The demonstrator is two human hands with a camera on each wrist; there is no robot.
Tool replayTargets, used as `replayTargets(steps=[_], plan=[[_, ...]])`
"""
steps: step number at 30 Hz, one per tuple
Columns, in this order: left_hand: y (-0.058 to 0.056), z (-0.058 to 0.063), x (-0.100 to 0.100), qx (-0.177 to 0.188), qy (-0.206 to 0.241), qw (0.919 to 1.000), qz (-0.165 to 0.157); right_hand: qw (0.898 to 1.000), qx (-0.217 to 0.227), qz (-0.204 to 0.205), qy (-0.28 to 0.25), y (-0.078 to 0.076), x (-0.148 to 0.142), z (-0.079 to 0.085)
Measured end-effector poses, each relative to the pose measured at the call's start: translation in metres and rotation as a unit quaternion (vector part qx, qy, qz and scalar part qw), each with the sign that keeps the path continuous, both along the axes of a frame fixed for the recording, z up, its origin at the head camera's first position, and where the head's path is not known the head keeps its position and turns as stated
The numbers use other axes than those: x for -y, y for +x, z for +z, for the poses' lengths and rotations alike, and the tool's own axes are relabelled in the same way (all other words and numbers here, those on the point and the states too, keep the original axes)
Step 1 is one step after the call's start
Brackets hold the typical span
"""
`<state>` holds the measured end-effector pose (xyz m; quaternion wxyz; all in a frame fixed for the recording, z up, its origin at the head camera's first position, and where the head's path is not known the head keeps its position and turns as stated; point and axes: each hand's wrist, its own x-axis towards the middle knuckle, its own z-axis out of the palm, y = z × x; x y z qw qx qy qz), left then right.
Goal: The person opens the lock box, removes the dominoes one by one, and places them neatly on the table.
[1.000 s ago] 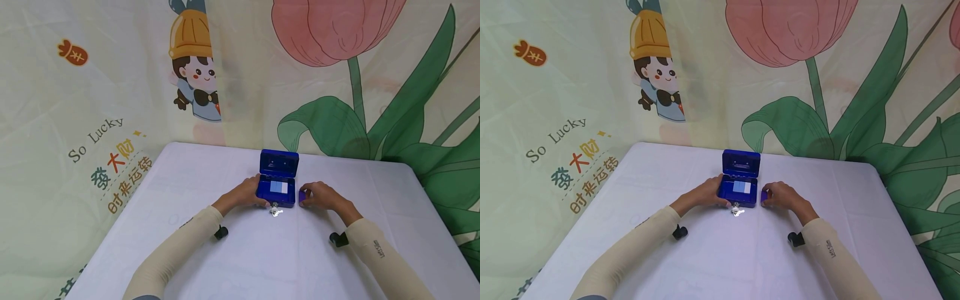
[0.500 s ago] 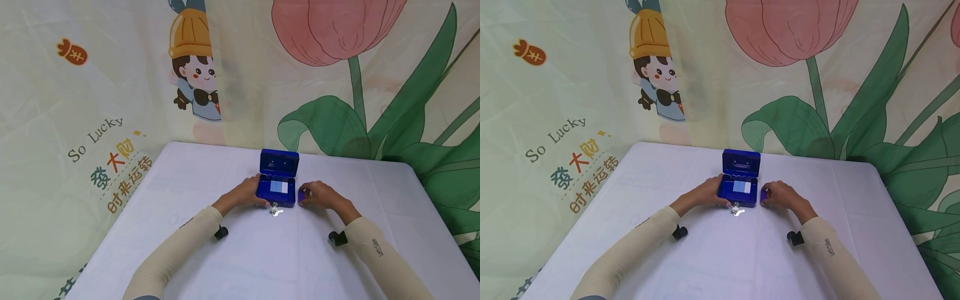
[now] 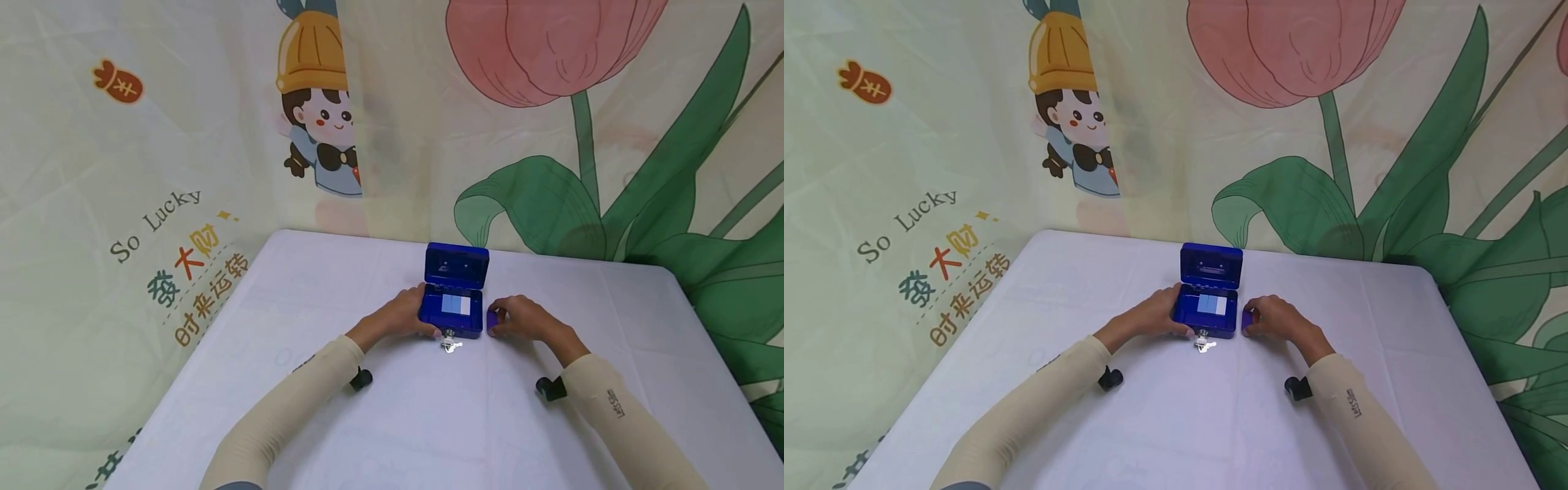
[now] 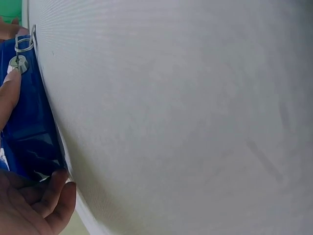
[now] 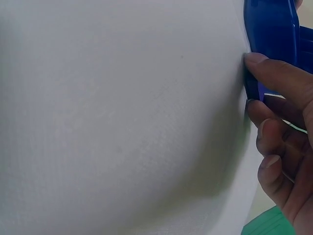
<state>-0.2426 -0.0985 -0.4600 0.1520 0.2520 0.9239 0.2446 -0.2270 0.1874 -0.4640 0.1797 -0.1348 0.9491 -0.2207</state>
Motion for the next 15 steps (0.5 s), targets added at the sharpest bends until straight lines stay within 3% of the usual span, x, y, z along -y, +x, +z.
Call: replayTargets(steps=[15], plan=[[-0.0017, -0.0021, 0.0006, -0.007, 0.004, 1.0000, -0.006, 1.000, 0.014, -0.006, 0.004, -0.0005, 0.0014, 0.0027]])
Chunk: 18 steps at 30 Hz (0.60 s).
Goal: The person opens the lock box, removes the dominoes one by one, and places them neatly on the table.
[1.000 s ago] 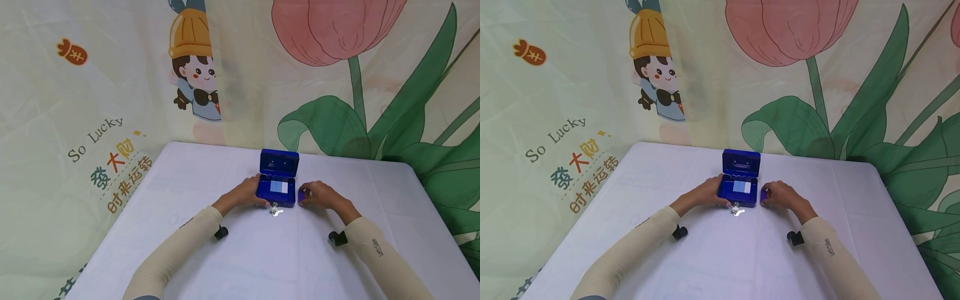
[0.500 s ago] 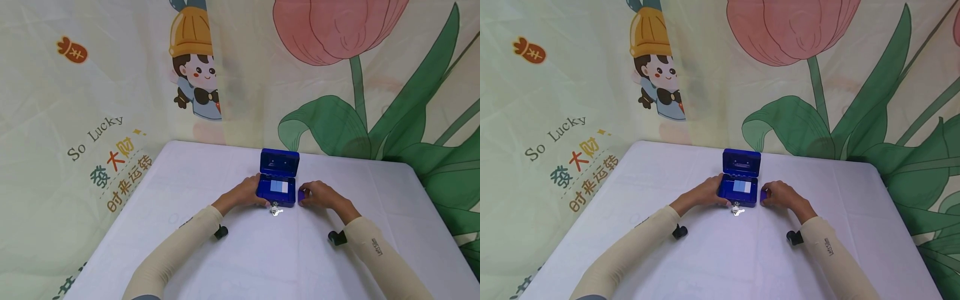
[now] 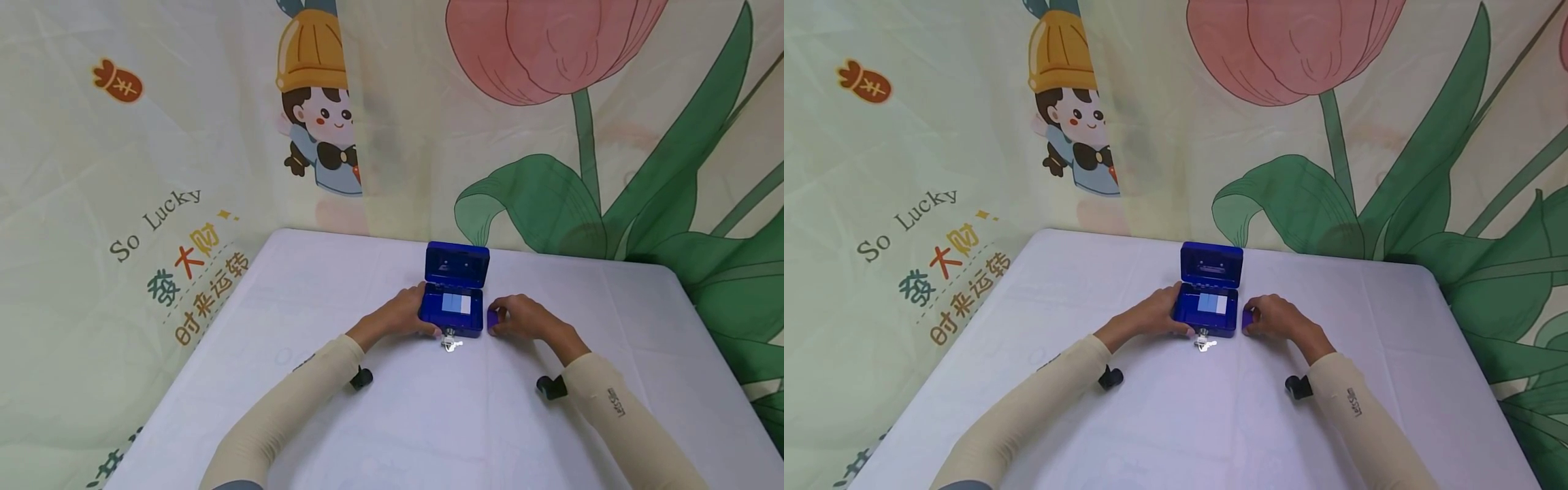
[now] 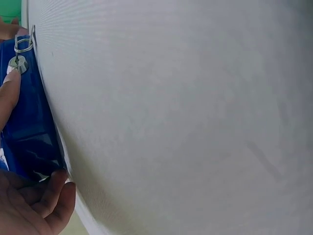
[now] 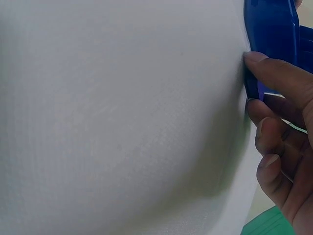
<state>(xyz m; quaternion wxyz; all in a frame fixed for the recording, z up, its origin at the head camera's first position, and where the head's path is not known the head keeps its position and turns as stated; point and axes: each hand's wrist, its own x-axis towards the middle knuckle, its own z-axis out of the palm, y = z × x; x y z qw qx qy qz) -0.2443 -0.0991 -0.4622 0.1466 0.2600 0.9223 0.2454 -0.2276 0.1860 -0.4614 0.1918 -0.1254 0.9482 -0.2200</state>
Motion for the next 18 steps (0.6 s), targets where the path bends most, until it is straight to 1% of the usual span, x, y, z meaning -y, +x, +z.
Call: replayTargets(steps=[8, 18], plan=[[-0.0009, -0.0013, -0.0003, 0.000, -0.002, 1.0000, -0.002, 1.000, -0.009, 0.008, 0.000, 0.0004, -0.0008, 0.0005], [-0.0017, -0.0019, -0.0005, -0.001, -0.002, 1.0000, -0.003, 1.000, -0.007, 0.002, 0.000, -0.0001, -0.0015, -0.0012]])
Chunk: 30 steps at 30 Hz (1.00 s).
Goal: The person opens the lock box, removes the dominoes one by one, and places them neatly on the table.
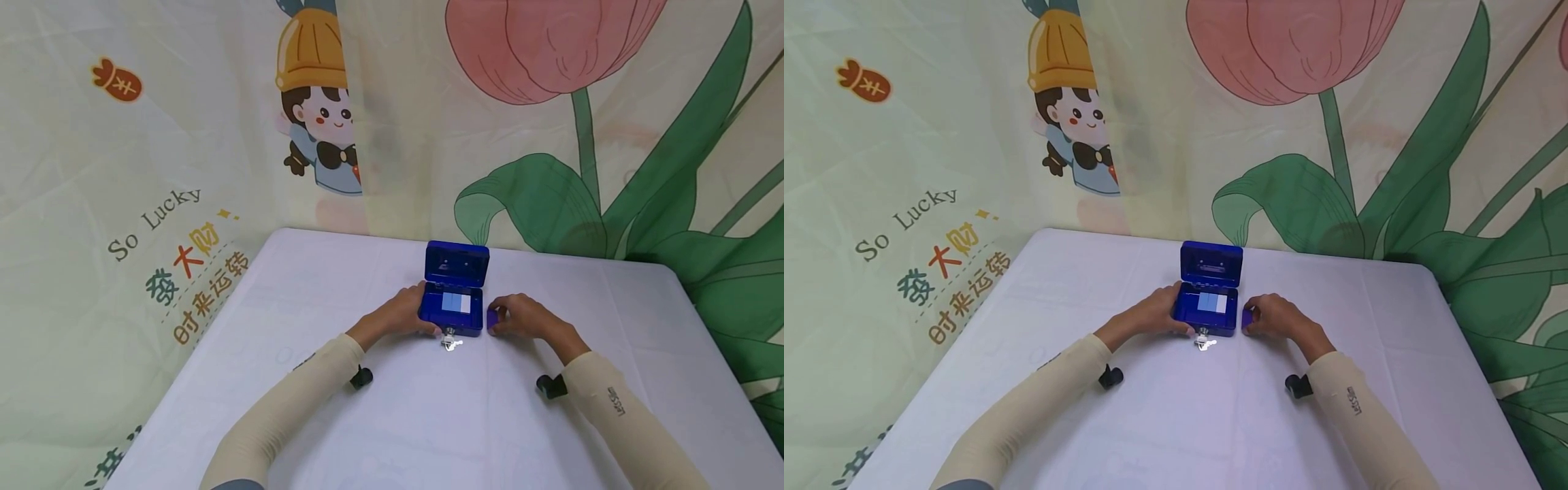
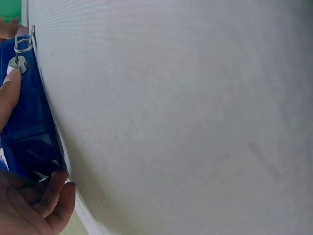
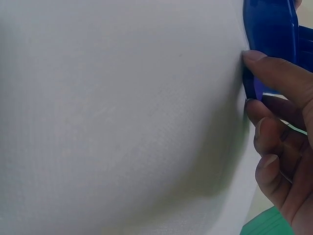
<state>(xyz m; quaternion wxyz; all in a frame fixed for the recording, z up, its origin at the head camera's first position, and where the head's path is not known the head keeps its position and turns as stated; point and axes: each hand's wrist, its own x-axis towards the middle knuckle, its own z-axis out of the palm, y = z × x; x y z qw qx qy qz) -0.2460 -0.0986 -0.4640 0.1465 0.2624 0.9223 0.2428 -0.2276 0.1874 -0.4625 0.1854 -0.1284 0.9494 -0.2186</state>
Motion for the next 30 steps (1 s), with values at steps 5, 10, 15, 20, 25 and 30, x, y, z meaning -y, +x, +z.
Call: replayTargets(steps=[5, 10, 15, 20, 25, 30], plan=[[0.0000, -0.0003, -0.0002, -0.005, 0.000, 1.0000, -0.001, 1.000, 0.000, -0.002, -0.004, 0.0008, -0.0002, 0.0000], [0.0000, 0.0002, -0.0001, -0.005, 0.004, 1.0000, -0.001, 1.000, 0.002, -0.005, -0.006, 0.0018, -0.0005, 0.0019], [-0.0008, -0.0007, -0.0011, -0.009, 0.000, 1.0000, 0.000, 1.000, -0.002, -0.002, -0.005, 0.0026, -0.0014, 0.0020], [-0.0011, -0.0017, -0.0011, -0.009, -0.002, 1.0000, 0.001, 1.000, -0.001, -0.008, -0.007, 0.0034, -0.0022, 0.0022], [-0.0011, -0.0030, -0.0012, -0.011, 0.000, 0.9999, -0.001, 1.000, 0.001, -0.011, -0.010, 0.0034, -0.0041, 0.0030], [-0.0010, -0.0020, -0.0026, -0.008, 0.002, 1.0000, 0.003, 1.000, -0.007, -0.004, -0.012, 0.0027, -0.0074, 0.0059]])
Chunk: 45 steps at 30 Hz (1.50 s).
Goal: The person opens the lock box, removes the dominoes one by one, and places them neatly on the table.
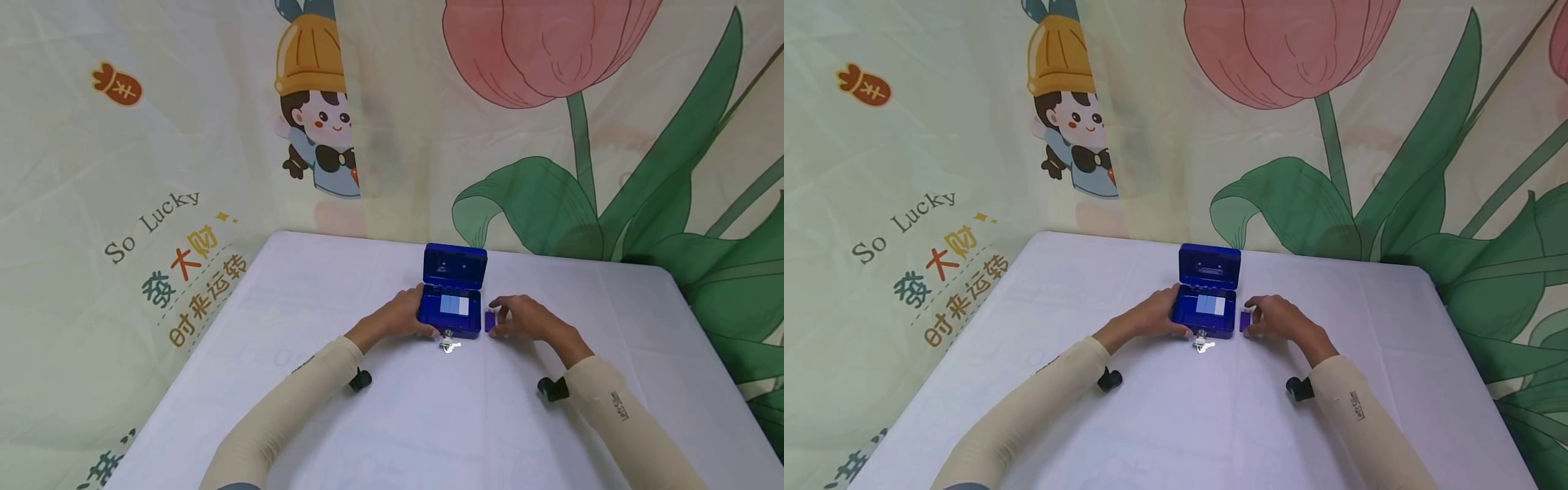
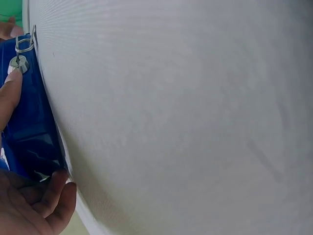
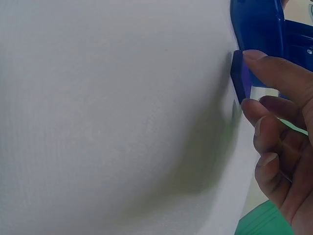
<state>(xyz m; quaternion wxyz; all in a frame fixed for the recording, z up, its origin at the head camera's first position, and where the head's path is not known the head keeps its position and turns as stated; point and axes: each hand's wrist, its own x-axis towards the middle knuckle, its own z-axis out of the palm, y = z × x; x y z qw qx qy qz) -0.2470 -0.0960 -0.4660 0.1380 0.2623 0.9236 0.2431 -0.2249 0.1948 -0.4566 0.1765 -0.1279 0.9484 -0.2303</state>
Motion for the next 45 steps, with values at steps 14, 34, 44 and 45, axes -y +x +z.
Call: replayTargets(steps=[14, 34, 44, 45], plan=[[-0.001, -0.002, 0.001, 0.001, -0.001, 1.0000, 0.001, 1.000, -0.003, -0.003, -0.020, -0.006, 0.002, 0.011], [-0.003, -0.004, 0.002, -0.006, 0.002, 0.9999, -0.011, 0.999, -0.027, 0.029, -0.024, -0.016, 0.050, 0.028], [-0.004, -0.004, 0.002, -0.008, -0.001, 0.9998, -0.015, 0.998, -0.042, 0.048, -0.006, -0.024, 0.068, 0.018], [-0.004, -0.004, 0.002, -0.006, -0.001, 0.9999, -0.013, 0.998, -0.042, 0.048, -0.002, -0.025, 0.069, 0.016]])
